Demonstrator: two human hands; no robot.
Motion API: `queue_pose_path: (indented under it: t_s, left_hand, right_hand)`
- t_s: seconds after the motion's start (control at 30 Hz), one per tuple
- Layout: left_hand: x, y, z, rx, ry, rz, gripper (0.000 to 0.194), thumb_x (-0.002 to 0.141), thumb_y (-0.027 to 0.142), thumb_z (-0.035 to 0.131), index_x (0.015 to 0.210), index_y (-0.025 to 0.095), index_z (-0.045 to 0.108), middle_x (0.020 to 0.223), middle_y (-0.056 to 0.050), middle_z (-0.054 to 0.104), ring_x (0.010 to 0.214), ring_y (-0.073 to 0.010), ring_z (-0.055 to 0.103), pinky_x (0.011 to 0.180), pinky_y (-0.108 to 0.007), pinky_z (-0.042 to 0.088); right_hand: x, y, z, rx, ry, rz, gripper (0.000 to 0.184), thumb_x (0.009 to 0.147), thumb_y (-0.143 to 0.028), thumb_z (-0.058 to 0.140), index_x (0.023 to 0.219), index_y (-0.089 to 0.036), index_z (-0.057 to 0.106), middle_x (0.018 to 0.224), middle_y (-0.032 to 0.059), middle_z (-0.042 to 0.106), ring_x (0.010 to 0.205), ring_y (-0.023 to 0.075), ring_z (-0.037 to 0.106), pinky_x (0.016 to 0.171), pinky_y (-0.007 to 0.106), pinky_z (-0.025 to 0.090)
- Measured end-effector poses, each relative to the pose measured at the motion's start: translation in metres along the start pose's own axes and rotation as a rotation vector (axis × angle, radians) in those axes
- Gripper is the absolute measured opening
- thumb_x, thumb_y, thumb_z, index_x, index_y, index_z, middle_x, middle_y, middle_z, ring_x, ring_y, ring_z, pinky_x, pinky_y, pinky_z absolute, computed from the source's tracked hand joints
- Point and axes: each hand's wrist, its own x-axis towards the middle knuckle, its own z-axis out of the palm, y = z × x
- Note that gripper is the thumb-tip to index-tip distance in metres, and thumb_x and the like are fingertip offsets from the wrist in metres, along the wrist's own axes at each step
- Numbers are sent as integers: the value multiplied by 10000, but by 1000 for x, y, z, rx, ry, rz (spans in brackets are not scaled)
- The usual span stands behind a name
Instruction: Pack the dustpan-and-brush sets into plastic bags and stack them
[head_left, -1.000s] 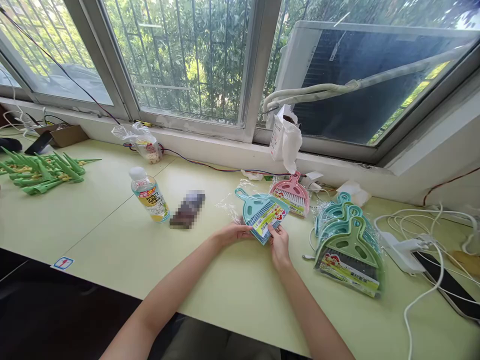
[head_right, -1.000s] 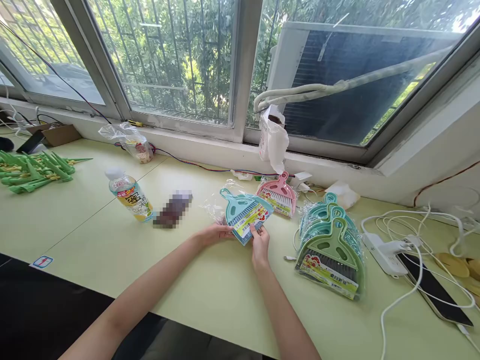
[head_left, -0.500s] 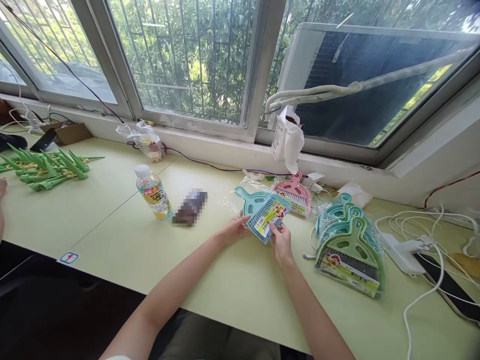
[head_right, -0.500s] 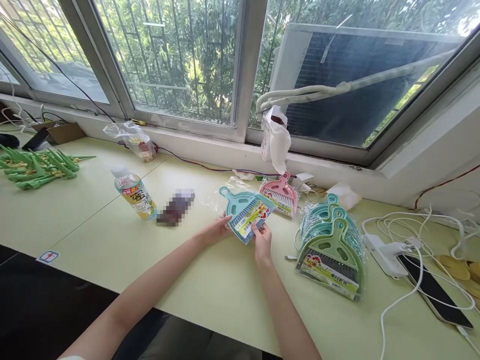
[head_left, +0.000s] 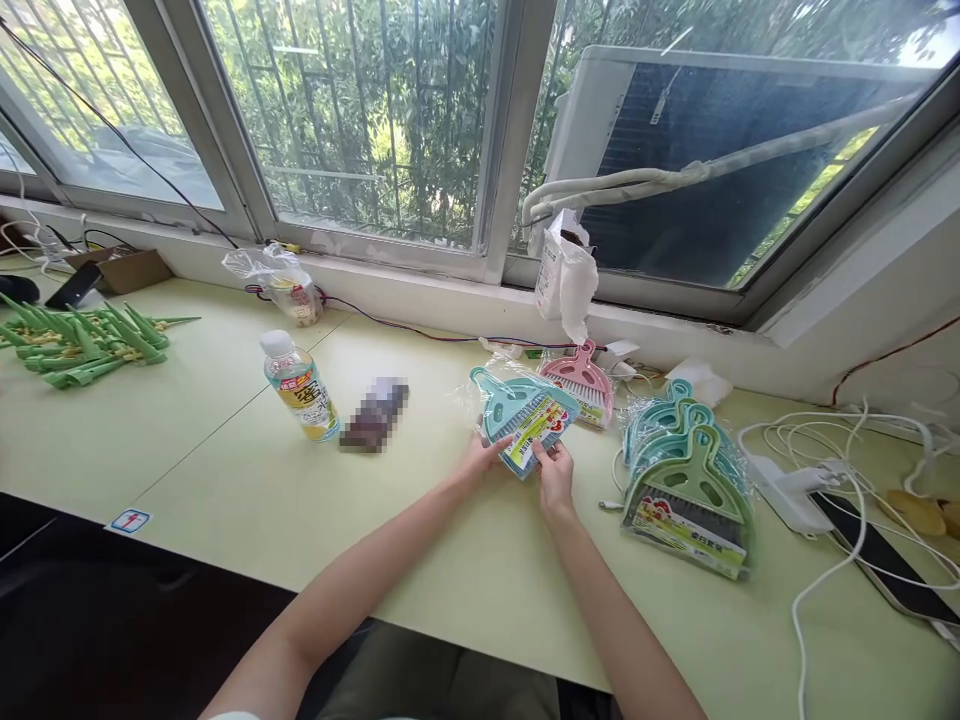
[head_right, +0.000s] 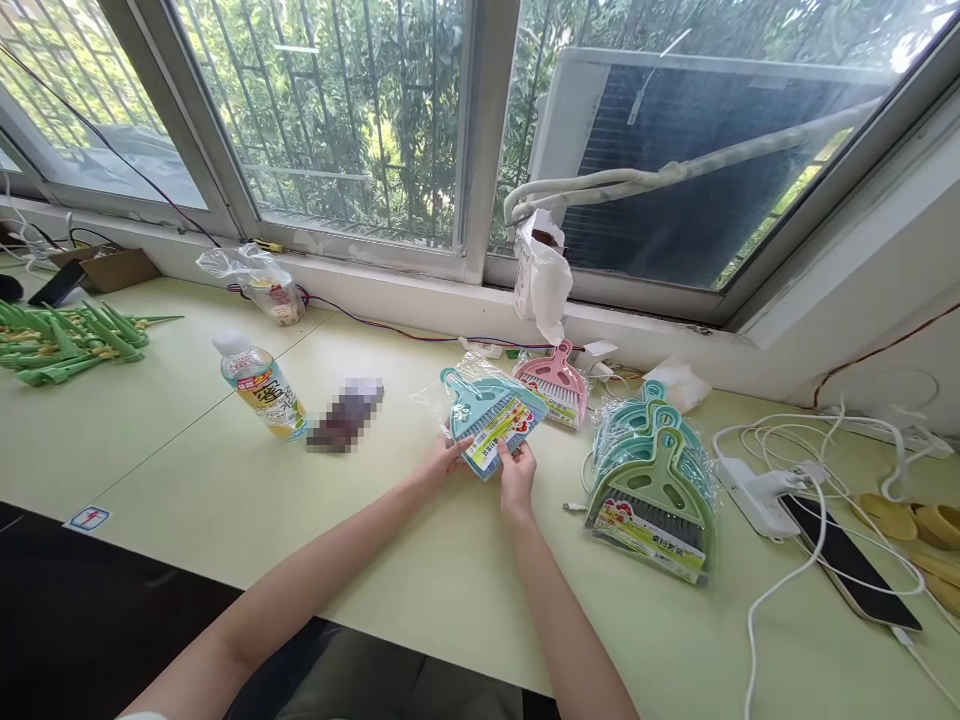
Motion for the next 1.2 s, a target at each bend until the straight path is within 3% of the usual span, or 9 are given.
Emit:
queue_pose_path:
  t_s: [0.07, 0.2, 0.3, 0.5, 0.7, 0.9, 0.97, 1.1, 1.2]
  left_hand:
    - [-5, -6, 9, 14, 93, 46, 776, 661, 267, 786, 1320, 226, 380, 1243, -149, 590, 1035, -301, 626, 826, -430, 550]
    - [-6, -18, 13, 91, 225, 114, 572, 632, 208, 779, 1130, 206, 497, 1104, -110, 642, 1037, -272, 616, 894, -439, 515]
    - [-1, -24, 7, 125, 240, 210, 558, 627, 196, 764, 1111, 217, 487, 1095, -95, 625, 1046, -264, 603, 917, -449, 492]
    - [0, -28, 5, 244, 183, 341, 724, 665, 248, 759, 1280, 234, 376, 1192, -94, 584, 1111, -256, 570, 967, -430, 458]
    - [-4, -13, 8, 193, 118, 281, 714, 681, 368, 767, 1266, 219, 386, 1213, -115, 586, 1104, -277, 582, 902, -421, 511]
    - [-1, 6, -9, 187, 189, 124, 565, 757, 479, 668, 1208, 220, 448, 1215, -114, 593, 1023, -277, 617, 700, -355, 570]
    - [4, 11, -20, 203, 220, 115, 539, 780, 464, 648, 1223, 241, 438, 1226, -93, 586, 999, -242, 623, 683, -320, 566]
    - [12, 21, -38, 295, 164, 52, 588, 775, 457, 660, 1264, 248, 410, 1176, -90, 610, 888, -201, 643, 616, -270, 547]
    - [12, 26, -44, 354, 57, -13, 634, 762, 457, 677, 1296, 244, 410, 1163, -103, 616, 892, -206, 643, 635, -273, 543]
  right_hand:
    - [-2, 6, 2, 6, 56, -20, 546, 599, -439, 764, 1041, -164, 600, 1041, 88, 681, 946, 242, 641, 772, 345, 528]
    - [-2, 12, 3, 21, 71, 22, 487, 598, -412, 752, 996, -175, 605, 1010, 64, 681, 876, 222, 650, 714, 320, 534]
    - [0, 8, 2, 21, 46, 73, 450, 595, -383, 742, 981, -193, 610, 987, 40, 683, 814, 200, 652, 628, 288, 532]
    - [3, -2, -1, 28, 56, 115, 395, 649, -458, 696, 936, -208, 592, 926, 22, 685, 748, 173, 652, 583, 269, 524]
    - [8, -9, -8, -101, 4, 11, 427, 628, -499, 709, 916, -200, 609, 965, 56, 684, 857, 212, 644, 633, 300, 529]
    - [24, -4, -24, -353, -99, 104, 369, 652, -569, 632, 707, -205, 604, 667, 50, 654, 617, 226, 611, 524, 347, 489]
    - [27, -7, -32, -520, -59, -2, 341, 715, -548, 571, 711, -211, 618, 644, 56, 648, 610, 229, 600, 546, 350, 472]
    - [29, -24, -43, -992, 114, -385, 396, 855, -466, 392, 850, -185, 672, 817, 129, 675, 777, 267, 597, 664, 360, 420]
    - [26, -37, -43, -1154, -91, -537, 415, 908, -413, 327, 1014, -190, 660, 921, 122, 676, 882, 258, 575, 725, 345, 380]
